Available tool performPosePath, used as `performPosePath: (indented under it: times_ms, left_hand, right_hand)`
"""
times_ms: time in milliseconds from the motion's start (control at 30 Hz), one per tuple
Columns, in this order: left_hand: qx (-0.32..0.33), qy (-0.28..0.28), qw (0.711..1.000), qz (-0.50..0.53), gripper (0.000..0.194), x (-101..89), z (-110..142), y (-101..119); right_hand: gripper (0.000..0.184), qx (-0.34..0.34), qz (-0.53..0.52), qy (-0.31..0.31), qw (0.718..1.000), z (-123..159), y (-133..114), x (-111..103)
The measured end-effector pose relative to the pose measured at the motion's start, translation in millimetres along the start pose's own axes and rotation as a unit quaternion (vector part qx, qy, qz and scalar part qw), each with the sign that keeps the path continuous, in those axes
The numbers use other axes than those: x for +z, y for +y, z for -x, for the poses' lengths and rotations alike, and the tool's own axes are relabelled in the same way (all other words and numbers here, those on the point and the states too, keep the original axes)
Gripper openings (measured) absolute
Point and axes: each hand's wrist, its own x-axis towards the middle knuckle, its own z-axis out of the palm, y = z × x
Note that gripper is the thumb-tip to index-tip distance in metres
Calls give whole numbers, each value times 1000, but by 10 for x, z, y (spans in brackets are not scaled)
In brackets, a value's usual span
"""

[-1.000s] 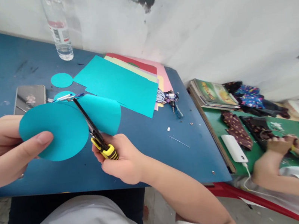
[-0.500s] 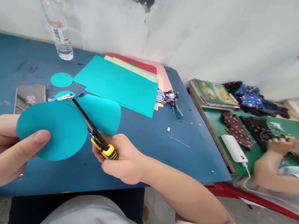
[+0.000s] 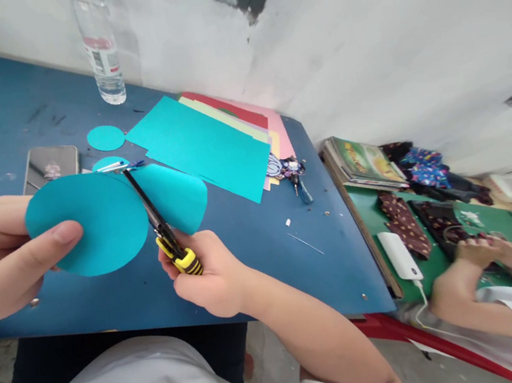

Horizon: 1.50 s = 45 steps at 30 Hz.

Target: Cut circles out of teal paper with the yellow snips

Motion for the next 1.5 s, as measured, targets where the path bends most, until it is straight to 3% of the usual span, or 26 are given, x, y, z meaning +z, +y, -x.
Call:
performPosePath:
  times_ms: [100,267,500,933,1133,1500]
  left_hand:
    - [34,-40,999,4,55,-16,0,-35]
    - [44,-52,998,3,53,-26,6,-80]
    - [18,-3,1000,14,51,-30,107,-102]
    - [6,8,999,40,54,-20,175,-118]
    - [-82,34,995,48,49,-18,297,-83]
    - [-61,36,996,53,47,-16,242,-80]
  right_hand:
    - [25,-2,1,2,1000,-1,9,0]
    - [25,2,3,3,1000,-8,-6,8]
    - [19,-7,19,0,1000,1,-25,2]
    - [21,3,23,6,1000,1,-4,8]
    - [21,10,18,10,1000,-7,38,12]
    - [17,-12,36,18,999,4,-70,27]
